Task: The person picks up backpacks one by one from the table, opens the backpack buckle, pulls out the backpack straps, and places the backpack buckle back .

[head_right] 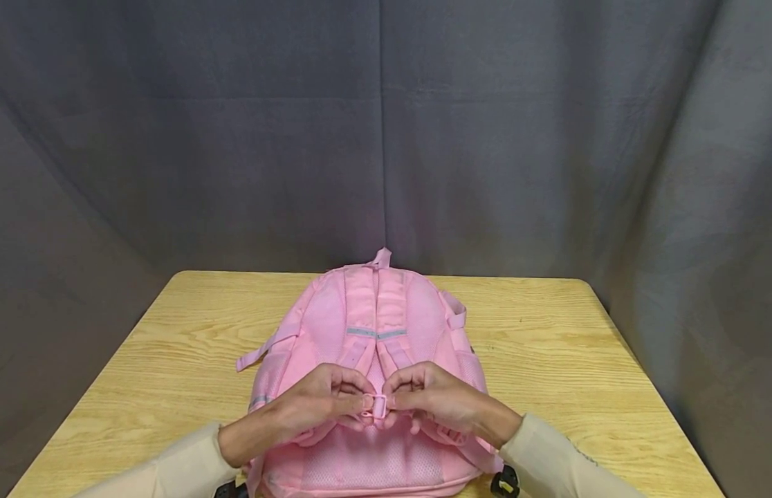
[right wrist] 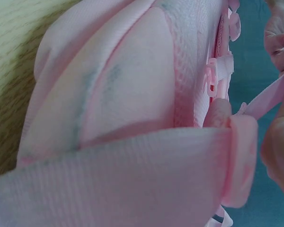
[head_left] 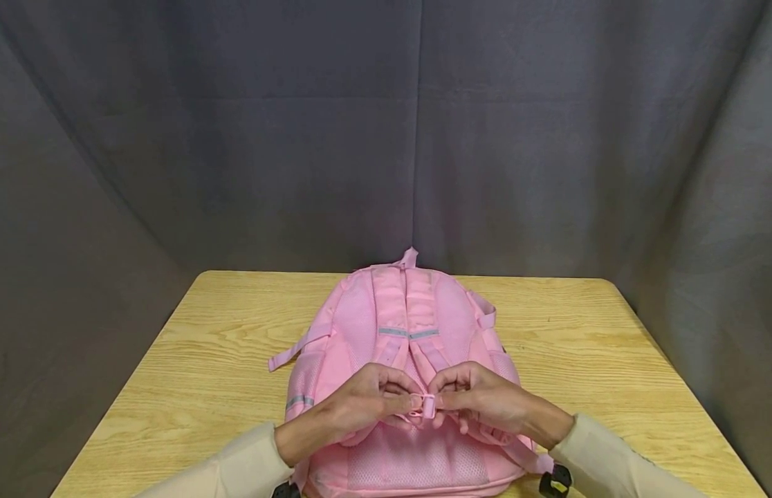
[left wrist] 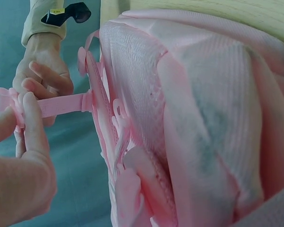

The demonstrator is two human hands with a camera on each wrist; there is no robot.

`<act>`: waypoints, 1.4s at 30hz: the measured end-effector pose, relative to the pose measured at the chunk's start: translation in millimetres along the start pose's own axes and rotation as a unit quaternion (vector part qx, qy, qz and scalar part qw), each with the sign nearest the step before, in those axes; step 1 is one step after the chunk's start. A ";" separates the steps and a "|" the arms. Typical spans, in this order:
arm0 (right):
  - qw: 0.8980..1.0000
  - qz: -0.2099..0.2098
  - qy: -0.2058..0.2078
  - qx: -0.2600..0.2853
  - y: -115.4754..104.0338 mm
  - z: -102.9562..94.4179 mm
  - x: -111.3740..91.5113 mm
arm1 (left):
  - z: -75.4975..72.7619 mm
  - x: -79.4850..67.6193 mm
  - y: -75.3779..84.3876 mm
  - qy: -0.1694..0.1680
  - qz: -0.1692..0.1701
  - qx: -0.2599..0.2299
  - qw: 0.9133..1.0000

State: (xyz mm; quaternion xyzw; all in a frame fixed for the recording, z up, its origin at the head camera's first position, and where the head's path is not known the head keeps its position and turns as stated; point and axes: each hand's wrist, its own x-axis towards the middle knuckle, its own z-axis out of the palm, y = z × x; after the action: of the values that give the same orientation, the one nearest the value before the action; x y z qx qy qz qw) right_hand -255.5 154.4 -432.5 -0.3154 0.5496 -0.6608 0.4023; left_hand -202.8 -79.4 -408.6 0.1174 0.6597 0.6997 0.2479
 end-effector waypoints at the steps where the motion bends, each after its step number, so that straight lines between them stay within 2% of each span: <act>1: 1.000 -0.004 -0.001 -0.006 0.5 -0.2 0.3 | 0.1 0.0 -0.3 0.000 0.000 -0.001 1.000; 12: 0.998 -0.012 0.011 -0.068 -0.2 0.6 -0.3 | 1.5 -2.2 -2.6 0.005 0.000 0.000 1.000; 19: 0.993 -0.002 0.025 -0.115 -4.3 2.9 -1.0 | 3.5 -2.4 -4.1 0.004 -0.007 -0.023 1.000; 27: 0.987 -0.010 0.039 -0.154 -12.9 2.5 -1.2 | 4.2 -1.7 -3.8 0.014 -0.001 -0.022 1.000; 30: 0.986 0.025 0.056 -0.157 -18.5 2.7 -1.4 | 4.9 -1.1 -2.9 0.021 0.002 -0.019 1.000; 35: 0.980 0.078 0.109 -0.149 -28.2 4.5 -0.5 | 6.0 0.4 -2.5 0.040 0.009 0.000 0.999; 38: 0.976 0.084 0.129 -0.154 -32.2 5.8 1.9 | 5.3 1.9 -3.3 0.050 0.015 0.014 0.999; 42: 0.972 0.091 0.132 -0.173 -35.4 6.3 5.3 | 4.0 4.0 -4.3 0.056 0.012 0.024 0.998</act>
State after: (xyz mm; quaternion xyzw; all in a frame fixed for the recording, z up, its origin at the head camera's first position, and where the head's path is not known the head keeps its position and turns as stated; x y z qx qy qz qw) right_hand -259.2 149.3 -396.7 -0.2387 0.7305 -0.5519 0.3236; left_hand -203.4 -73.9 -413.1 0.0923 0.6876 0.6921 0.1992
